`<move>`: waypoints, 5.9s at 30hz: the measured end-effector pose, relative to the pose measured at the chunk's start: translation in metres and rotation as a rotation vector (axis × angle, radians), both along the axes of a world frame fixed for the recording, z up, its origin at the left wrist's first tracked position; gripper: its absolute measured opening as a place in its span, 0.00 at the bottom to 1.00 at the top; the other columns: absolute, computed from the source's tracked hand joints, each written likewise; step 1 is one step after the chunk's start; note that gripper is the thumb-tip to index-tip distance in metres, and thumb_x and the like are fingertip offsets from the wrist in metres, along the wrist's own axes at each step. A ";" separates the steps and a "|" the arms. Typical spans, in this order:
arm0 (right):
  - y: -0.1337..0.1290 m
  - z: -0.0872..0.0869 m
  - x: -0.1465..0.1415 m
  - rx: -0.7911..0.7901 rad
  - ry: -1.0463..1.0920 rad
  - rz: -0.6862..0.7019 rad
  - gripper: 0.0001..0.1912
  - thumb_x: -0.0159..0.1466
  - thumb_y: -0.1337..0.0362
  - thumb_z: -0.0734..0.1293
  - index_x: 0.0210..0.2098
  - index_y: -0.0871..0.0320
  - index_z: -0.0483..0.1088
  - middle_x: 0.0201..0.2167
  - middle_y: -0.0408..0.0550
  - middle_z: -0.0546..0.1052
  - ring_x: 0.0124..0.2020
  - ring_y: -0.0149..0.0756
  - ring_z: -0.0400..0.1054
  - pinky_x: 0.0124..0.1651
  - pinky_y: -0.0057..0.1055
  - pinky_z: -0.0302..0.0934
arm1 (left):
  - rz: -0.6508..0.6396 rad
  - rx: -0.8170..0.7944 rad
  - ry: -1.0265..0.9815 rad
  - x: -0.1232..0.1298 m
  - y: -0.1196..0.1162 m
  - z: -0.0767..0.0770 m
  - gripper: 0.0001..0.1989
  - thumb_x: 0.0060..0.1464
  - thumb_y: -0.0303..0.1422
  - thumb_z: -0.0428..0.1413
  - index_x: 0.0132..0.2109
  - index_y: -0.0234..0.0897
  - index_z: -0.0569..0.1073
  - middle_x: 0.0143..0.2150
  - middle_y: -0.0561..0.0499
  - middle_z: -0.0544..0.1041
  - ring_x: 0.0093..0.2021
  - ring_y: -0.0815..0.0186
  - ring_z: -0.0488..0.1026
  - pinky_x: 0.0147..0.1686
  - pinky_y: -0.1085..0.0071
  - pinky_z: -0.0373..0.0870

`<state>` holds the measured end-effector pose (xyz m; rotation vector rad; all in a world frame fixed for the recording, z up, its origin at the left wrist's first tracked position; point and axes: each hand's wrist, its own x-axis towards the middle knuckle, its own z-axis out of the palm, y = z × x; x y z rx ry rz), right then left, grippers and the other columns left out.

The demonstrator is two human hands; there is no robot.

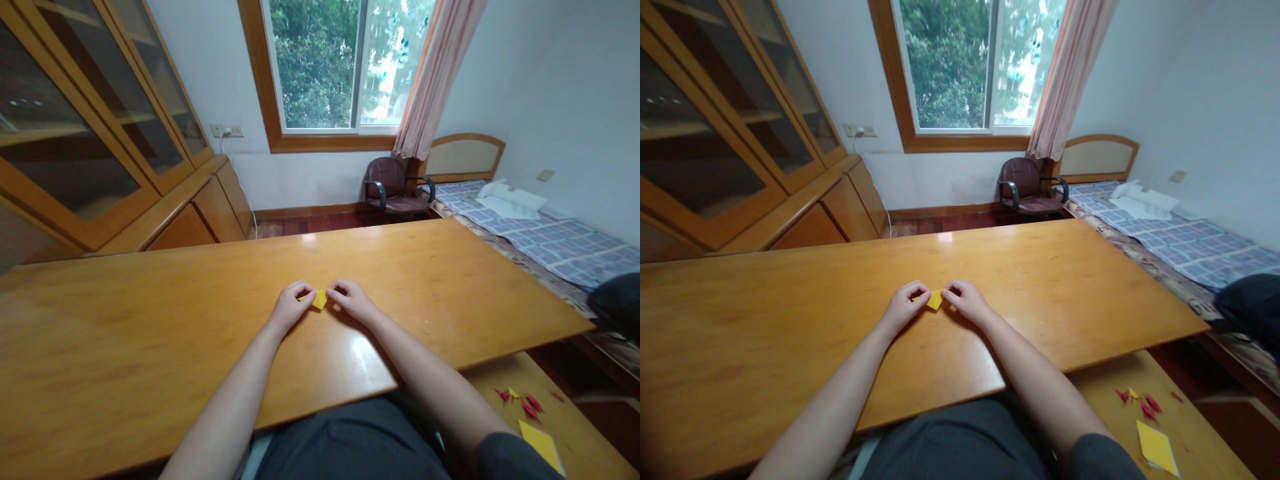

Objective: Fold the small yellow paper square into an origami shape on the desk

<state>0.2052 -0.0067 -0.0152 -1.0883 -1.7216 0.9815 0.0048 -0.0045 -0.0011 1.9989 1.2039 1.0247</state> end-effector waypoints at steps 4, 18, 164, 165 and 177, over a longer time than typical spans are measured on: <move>0.000 0.001 0.001 -0.022 0.059 -0.075 0.10 0.60 0.58 0.66 0.29 0.59 0.72 0.25 0.43 0.74 0.29 0.33 0.66 0.33 0.28 0.59 | 0.043 -0.032 -0.030 -0.001 0.001 0.001 0.10 0.54 0.36 0.53 0.28 0.37 0.72 0.28 0.52 0.73 0.31 0.66 0.70 0.33 0.72 0.64; 0.005 0.004 0.006 -0.188 0.352 -0.187 0.12 0.55 0.55 0.67 0.26 0.58 0.67 0.21 0.41 0.69 0.24 0.30 0.62 0.27 0.25 0.57 | 0.223 -0.192 -0.438 -0.015 0.011 -0.013 0.10 0.51 0.39 0.57 0.32 0.36 0.71 0.29 0.53 0.72 0.32 0.68 0.70 0.32 0.75 0.66; -0.007 0.005 -0.001 0.107 -0.003 0.050 0.12 0.64 0.62 0.64 0.47 0.55 0.70 0.35 0.45 0.74 0.33 0.32 0.68 0.39 0.30 0.62 | 0.055 -0.300 -0.383 -0.007 0.011 -0.017 0.16 0.49 0.40 0.59 0.44 0.35 0.76 0.41 0.46 0.80 0.40 0.60 0.76 0.40 0.67 0.71; -0.007 0.006 0.000 0.153 -0.034 0.064 0.09 0.65 0.62 0.64 0.44 0.55 0.72 0.35 0.46 0.74 0.36 0.33 0.67 0.42 0.31 0.61 | 0.059 -0.306 -0.397 -0.007 0.011 -0.017 0.17 0.49 0.40 0.60 0.43 0.35 0.76 0.41 0.47 0.80 0.40 0.60 0.76 0.40 0.67 0.71; -0.001 0.000 0.001 0.227 -0.027 0.067 0.08 0.61 0.64 0.69 0.41 0.55 0.75 0.40 0.49 0.73 0.37 0.34 0.68 0.40 0.31 0.63 | 0.039 -0.335 -0.501 -0.008 0.012 -0.017 0.17 0.48 0.39 0.61 0.44 0.35 0.74 0.40 0.47 0.79 0.39 0.62 0.75 0.40 0.69 0.70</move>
